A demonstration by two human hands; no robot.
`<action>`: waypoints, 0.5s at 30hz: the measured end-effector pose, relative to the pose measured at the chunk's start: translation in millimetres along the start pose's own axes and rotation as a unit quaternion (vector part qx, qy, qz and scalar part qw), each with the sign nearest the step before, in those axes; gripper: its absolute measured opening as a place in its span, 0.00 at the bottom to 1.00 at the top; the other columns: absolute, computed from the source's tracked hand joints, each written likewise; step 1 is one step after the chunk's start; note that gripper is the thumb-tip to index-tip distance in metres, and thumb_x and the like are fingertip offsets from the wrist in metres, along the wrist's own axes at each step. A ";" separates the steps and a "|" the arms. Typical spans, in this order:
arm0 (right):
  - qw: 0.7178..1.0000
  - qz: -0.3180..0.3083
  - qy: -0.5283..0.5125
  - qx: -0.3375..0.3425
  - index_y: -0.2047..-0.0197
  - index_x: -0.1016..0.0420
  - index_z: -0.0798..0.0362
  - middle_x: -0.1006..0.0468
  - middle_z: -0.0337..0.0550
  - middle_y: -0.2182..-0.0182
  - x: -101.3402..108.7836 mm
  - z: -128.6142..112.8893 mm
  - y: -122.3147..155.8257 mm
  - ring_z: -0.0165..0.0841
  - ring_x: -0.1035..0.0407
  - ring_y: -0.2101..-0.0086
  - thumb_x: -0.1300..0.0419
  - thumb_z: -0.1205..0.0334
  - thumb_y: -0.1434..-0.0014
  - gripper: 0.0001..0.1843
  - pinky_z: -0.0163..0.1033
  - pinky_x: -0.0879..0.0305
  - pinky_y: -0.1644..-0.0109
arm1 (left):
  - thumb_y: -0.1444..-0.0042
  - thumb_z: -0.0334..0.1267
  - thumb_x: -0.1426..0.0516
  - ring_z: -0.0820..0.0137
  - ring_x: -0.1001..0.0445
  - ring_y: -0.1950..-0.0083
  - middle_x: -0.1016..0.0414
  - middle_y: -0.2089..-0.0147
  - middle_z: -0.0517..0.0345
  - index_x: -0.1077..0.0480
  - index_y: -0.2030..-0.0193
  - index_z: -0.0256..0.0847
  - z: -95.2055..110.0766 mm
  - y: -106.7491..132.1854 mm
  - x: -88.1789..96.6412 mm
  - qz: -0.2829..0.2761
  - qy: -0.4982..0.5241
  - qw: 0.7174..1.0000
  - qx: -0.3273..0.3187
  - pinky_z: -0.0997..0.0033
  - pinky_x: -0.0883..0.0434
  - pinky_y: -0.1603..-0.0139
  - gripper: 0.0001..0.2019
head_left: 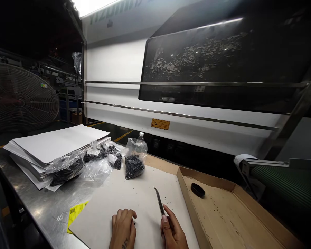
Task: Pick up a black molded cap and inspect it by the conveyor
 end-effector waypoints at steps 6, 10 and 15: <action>0.998 0.003 0.053 0.017 0.55 0.27 0.51 0.27 0.39 0.71 3.1 5.6 -4.6 0.40 0.32 0.65 0.47 0.33 0.45 0.30 0.39 0.39 0.60 | 0.44 0.25 0.55 0.59 0.32 0.55 0.28 0.61 0.52 0.31 0.59 0.40 0.6 0.8 -0.1 0.006 0.000 1.000 -0.001 0.57 0.43 0.55 0.14; 0.998 -0.015 0.058 0.026 0.57 0.29 0.51 0.29 0.37 0.73 3.2 0.4 -1.7 0.38 0.34 0.69 0.49 0.34 0.43 0.29 0.38 0.40 0.63 | 0.45 0.26 0.53 0.60 0.33 0.56 0.29 0.62 0.53 0.31 0.59 0.40 1.8 1.4 1.4 0.012 0.000 1.000 -0.003 0.57 0.43 0.54 0.13; 0.995 -0.058 0.079 0.023 0.61 0.30 0.50 0.31 0.35 0.73 6.4 -2.8 0.7 0.36 0.38 0.70 0.50 0.35 0.41 0.26 0.36 0.44 0.65 | 0.42 0.31 0.52 0.60 0.34 0.55 0.30 0.59 0.53 0.32 0.57 0.41 1.8 6.4 2.5 0.025 0.009 1.000 -0.008 0.57 0.43 0.54 0.10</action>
Point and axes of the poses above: each hand's wrist, its own y-axis away from the middle knuckle, its own x-axis out of the back of the hand, z = x × y, the point moved 1 cm from there along -y, towards the middle knuckle
